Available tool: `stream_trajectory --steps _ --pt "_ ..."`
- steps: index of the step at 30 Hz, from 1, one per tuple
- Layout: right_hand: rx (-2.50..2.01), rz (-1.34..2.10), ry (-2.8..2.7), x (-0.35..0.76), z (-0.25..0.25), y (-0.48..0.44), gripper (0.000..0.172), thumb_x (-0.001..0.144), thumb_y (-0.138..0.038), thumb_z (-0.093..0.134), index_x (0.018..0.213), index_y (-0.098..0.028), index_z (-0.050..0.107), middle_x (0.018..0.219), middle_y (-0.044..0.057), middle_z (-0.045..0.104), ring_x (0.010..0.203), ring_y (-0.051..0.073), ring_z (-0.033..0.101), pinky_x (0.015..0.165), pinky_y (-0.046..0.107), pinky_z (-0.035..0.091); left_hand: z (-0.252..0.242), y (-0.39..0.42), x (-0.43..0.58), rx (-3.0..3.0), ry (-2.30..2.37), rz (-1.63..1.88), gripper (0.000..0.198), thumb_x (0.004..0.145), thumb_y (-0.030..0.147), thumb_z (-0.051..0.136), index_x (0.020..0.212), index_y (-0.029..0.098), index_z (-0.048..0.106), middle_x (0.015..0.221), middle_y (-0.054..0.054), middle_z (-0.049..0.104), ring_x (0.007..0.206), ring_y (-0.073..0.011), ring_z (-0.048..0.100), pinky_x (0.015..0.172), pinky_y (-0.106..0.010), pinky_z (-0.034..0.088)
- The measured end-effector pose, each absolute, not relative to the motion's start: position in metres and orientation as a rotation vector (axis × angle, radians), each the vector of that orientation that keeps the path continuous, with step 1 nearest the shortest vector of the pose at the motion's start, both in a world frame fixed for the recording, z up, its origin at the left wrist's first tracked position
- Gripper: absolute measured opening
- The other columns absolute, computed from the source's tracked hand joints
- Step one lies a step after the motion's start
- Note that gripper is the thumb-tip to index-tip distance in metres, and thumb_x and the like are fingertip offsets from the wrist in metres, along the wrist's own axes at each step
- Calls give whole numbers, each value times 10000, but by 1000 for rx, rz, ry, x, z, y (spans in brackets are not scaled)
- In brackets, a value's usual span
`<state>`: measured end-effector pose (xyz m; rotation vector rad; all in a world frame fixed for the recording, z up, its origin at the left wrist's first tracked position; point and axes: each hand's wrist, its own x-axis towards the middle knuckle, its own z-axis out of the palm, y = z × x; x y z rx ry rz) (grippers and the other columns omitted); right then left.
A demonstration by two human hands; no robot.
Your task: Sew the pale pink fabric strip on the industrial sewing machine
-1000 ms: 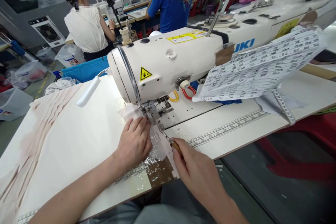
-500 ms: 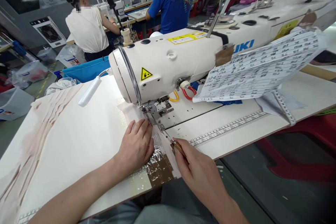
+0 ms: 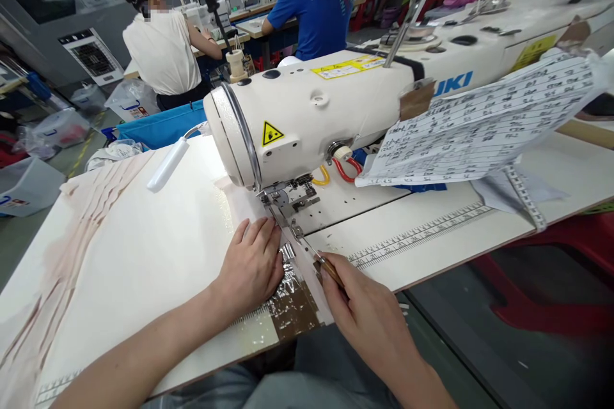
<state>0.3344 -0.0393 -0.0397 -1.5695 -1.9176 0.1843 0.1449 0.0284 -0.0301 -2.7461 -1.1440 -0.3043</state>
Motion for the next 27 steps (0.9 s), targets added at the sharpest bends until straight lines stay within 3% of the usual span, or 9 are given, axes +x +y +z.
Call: stream_trajectory --steps 10,16,19,23,27 --pt "-1592 366 -1798 338 -42 -44 233 968 -253 396 1117 -182 560 797 32 730 583 156 679 508 234 498 -30 29 145 -2734 -1149 -286 419 964 268 357 1290 60 516 1323 -176 543 1244 -299 467 1060 -479 351" --pt "-1573 598 -1655 336 -39 -46 313 976 -297 426 1276 -217 471 894 53 709 701 178 694 550 241 521 -33 36 143 -2738 -1175 -285 434 959 278 377 1303 42 497 1344 -180 520 1264 -308 448 1065 -469 344" --pt "-1448 531 -1710 332 -40 -42 287 983 -252 395 1256 -218 477 938 71 687 710 177 678 563 254 516 -34 39 143 -2737 -1206 -303 441 958 277 373 1315 41 483 1362 -181 508 1271 -312 442 1062 -471 351" --pt "-1296 436 -1863 320 -43 -32 206 974 -185 397 1125 -203 536 852 43 633 617 141 608 539 241 464 -34 45 142 -2746 -1245 -353 425 958 266 358 1300 49 486 1347 -182 508 1264 -305 438 1049 -468 380" --pt "-1261 246 -2004 305 -46 -19 210 957 -178 422 1117 -164 557 824 45 620 675 163 604 566 254 440 -33 50 141 -2768 -1345 -386 396 944 237 363 1260 45 503 1268 -183 527 1155 -296 490 963 -451 462"
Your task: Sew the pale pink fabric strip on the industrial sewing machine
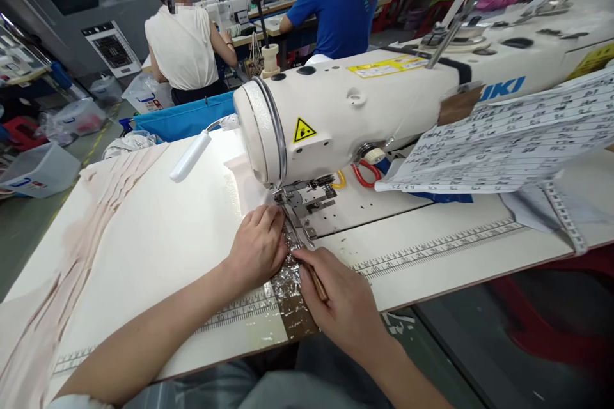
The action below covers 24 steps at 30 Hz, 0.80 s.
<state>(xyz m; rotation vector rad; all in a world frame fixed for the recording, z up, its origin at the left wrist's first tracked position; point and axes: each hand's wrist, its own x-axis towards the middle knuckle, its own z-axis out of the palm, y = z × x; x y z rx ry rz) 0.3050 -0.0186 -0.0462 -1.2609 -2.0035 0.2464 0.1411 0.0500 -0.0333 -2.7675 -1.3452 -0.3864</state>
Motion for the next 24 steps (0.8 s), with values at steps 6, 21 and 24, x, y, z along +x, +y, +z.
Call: stream_trajectory --steps 6,21,24 --pt "-1340 -76 -2084 292 -49 -4 234 953 -158 404 1038 -140 621 786 43 652 612 154 606 518 253 382 -33 55 139 -2807 -1342 -434 388 926 190 377 1254 22 499 1232 -182 543 1117 -295 504 953 -446 477" --pt "-1591 -342 -2171 278 -45 -2 246 861 -107 547 1088 -140 636 883 59 715 593 159 638 498 263 374 -34 60 135 -2792 -1400 -481 384 917 176 386 1258 53 514 1240 -169 538 1135 -291 483 950 -457 452" --pt "-1612 -339 -2167 277 -45 -3 254 869 -109 540 1101 -142 638 892 61 718 620 164 648 519 261 389 -36 63 133 -2799 -1390 -511 378 917 183 397 1251 63 525 1254 -159 544 1156 -289 478 971 -464 434"
